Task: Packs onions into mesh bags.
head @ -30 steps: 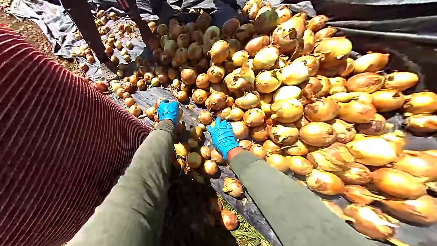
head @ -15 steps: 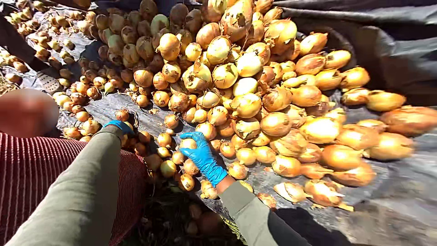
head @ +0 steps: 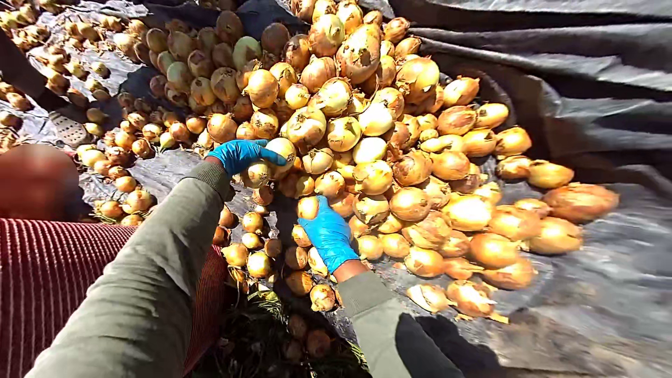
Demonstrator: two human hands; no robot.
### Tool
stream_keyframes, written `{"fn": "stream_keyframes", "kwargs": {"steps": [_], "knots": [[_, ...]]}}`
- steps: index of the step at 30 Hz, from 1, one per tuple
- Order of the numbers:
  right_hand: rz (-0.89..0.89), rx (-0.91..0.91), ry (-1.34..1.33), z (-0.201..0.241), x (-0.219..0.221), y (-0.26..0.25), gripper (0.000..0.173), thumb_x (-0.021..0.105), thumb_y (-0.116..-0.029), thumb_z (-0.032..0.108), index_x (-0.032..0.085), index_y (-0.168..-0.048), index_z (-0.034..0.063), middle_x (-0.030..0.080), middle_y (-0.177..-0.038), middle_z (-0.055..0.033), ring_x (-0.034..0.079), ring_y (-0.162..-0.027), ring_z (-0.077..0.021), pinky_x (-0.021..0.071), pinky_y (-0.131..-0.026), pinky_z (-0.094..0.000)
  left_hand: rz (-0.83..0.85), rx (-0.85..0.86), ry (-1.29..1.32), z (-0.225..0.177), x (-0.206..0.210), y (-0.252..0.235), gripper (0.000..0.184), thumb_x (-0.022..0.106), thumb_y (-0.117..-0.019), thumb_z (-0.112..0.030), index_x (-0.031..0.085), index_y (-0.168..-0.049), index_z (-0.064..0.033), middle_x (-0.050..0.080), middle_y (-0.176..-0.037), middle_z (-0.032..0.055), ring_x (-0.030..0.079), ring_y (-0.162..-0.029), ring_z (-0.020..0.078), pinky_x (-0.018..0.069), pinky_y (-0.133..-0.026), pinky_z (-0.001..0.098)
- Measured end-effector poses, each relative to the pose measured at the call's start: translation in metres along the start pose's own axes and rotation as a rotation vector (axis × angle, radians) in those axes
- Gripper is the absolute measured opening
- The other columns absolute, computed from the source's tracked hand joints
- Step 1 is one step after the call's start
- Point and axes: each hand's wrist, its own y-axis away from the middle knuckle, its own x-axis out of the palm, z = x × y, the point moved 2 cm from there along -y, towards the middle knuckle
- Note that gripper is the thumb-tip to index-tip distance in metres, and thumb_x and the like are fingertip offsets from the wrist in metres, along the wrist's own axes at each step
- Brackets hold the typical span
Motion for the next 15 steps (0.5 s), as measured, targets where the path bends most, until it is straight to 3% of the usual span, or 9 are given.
{"fn": "stream_keyframes", "kwargs": {"steps": [3, 5, 8, 11, 13, 15], "knots": [[0.056, 0.037, 0.056, 0.007, -0.001, -0.008, 0.086, 0.079, -0.085, 0.042, 0.037, -0.156, 0.0173, 0.07, -0.103, -0.0262, 0.068, -0.093, -0.0496, 0.0534, -0.072, -0.0684, 0.014, 0.033, 0.127, 0.016, 0.028, -0.011, 0.077, 0.08, -0.0849, -0.031, 0.045, -0.151, -0.0168, 0.066, -0.127, 0.014, 0.068, -0.108, 0.0249, 0.0569, -0.092, 0.0463], [0.159, 0.137, 0.202, 0.021, -0.004, -0.036, 0.092, 0.079, -0.0802, 0.044, 0.038, -0.157, 0.0138, 0.07, -0.115, -0.0229, 0.068, -0.106, -0.0439, 0.0539, -0.084, -0.0656, -0.011, 0.036, 0.136, 0.023, 0.04, -0.013, 0.088, 0.086, -0.0781, -0.027, 0.042, -0.153, -0.018, 0.064, -0.132, 0.0162, 0.067, -0.111, 0.0274, 0.0565, -0.094, 0.0482], [0.241, 0.189, 0.298, 0.03, -0.006, -0.06, 0.097, 0.083, -0.073, 0.049, 0.045, -0.151, 0.0053, 0.068, -0.124, -0.0224, 0.067, -0.114, -0.0401, 0.0524, -0.093, -0.064, -0.058, 0.064, 0.14, 0.028, 0.046, -0.015, 0.085, 0.088, -0.0738, -0.032, 0.049, -0.148, -0.0172, 0.067, -0.128, 0.0157, 0.068, -0.11, 0.0278, 0.0566, -0.093, 0.0495], [0.254, 0.179, 0.326, 0.029, -0.011, -0.066, 0.086, 0.085, -0.0688, 0.051, 0.059, -0.134, 0.001, 0.069, -0.12, -0.0217, 0.067, -0.113, -0.0385, 0.0526, -0.093, -0.0631, -0.003, 0.086, 0.195, 0.025, 0.043, -0.007, 0.077, 0.085, -0.0793, -0.03, 0.051, -0.147, -0.0128, 0.068, -0.123, 0.0159, 0.069, -0.106, 0.0263, 0.0572, -0.092, 0.0468], [0.272, 0.137, 0.346, 0.018, -0.015, -0.062, 0.094, 0.085, -0.0672, 0.052, 0.054, -0.142, 0.005, 0.068, -0.123, -0.0212, 0.066, -0.115, -0.0395, 0.0518, -0.094, -0.0643, 0.072, 0.098, 0.282, 0.026, 0.045, 0.003, 0.066, 0.079, -0.0833, -0.026, 0.054, -0.142, -0.0107, 0.07, -0.114, 0.0153, 0.069, -0.096, 0.0244, 0.0579, -0.085, 0.0441], [0.254, 0.075, 0.315, 0.006, -0.017, -0.045, 0.108, 0.085, -0.0675, 0.052, 0.039, -0.157, 0.0153, 0.068, -0.124, -0.022, 0.066, -0.113, -0.0416, 0.0521, -0.092, -0.0658, 0.152, 0.106, 0.375, 0.034, 0.047, 0.014, 0.061, 0.073, -0.0857, -0.028, 0.053, -0.142, -0.0132, 0.07, -0.111, 0.0119, 0.069, -0.094, 0.0207, 0.058, -0.084, 0.0418]]}}
